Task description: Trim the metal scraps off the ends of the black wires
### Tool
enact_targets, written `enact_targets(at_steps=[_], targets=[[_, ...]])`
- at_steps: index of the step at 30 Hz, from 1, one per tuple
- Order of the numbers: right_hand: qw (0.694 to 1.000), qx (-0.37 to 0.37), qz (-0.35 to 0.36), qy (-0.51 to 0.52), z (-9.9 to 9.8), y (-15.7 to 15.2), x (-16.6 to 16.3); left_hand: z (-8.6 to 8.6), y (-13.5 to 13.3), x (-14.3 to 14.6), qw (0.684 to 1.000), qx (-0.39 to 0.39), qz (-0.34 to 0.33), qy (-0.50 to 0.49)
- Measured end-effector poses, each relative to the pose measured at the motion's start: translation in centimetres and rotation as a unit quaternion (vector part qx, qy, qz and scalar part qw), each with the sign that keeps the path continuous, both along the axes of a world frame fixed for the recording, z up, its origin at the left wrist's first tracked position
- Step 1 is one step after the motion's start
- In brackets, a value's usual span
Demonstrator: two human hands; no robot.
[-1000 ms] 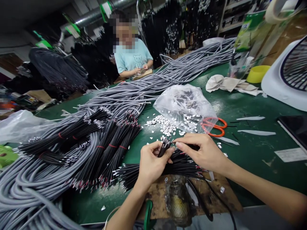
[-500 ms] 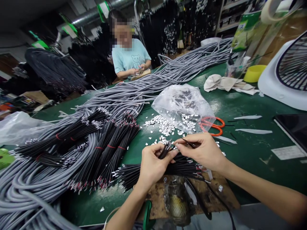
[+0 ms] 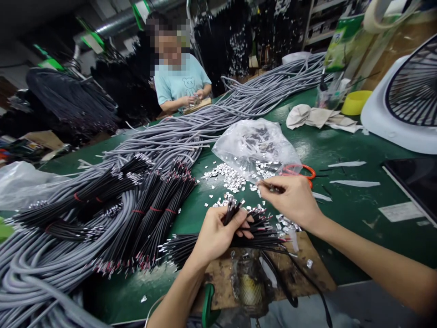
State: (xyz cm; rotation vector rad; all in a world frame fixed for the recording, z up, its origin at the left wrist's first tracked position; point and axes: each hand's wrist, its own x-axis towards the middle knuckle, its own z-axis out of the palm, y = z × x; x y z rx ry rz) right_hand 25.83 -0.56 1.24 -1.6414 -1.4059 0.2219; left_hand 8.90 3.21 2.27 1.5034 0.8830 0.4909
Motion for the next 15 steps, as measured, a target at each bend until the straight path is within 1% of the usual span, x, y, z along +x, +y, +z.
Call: enact_targets(at_steps=[1, 2, 3, 5, 7, 8, 10, 12, 15], targets=[[0.999, 0.010, -0.022, -0.027, 0.0, 0.2, 0.4, 0.0, 0.0, 0.1, 1.000, -0.006, 0.005, 0.000], [0.999, 0.010, -0.030, -0.040, 0.0, 0.3, 0.7, 0.0, 0.1, 0.2, 1.000, -0.007, 0.015, -0.001], [0.999, 0.001, -0.023, -0.041, -0.1, 0.4, 0.9, 0.0, 0.2, 0.2, 1.000, -0.003, 0.030, -0.005], [0.999, -0.027, 0.026, -0.017, -0.2, 0.4, 0.9, -0.2, 0.3, 0.3, 0.998, 0.010, 0.063, -0.024], [0.995, -0.043, 0.091, 0.021, -0.3, 0.2, 0.4, -0.5, 0.4, 0.4, 0.995, 0.022, 0.085, -0.043], [0.992, -0.042, 0.117, 0.035, -0.3, 0.1, 0.1, -0.7, 0.5, 0.4, 0.994, 0.026, 0.092, -0.049], [0.988, -0.033, 0.143, 0.049, -0.2, -0.1, -0.4, -0.9, 0.5, 0.4, 0.993, 0.030, 0.103, -0.049], [0.988, -0.031, 0.140, 0.051, -0.1, -0.2, -0.5, -0.9, 0.5, 0.3, 0.992, 0.029, 0.116, -0.039], [0.990, -0.039, 0.114, 0.069, -0.3, -0.1, -0.2, -0.9, 0.5, 0.2, 0.990, 0.030, 0.134, -0.027]])
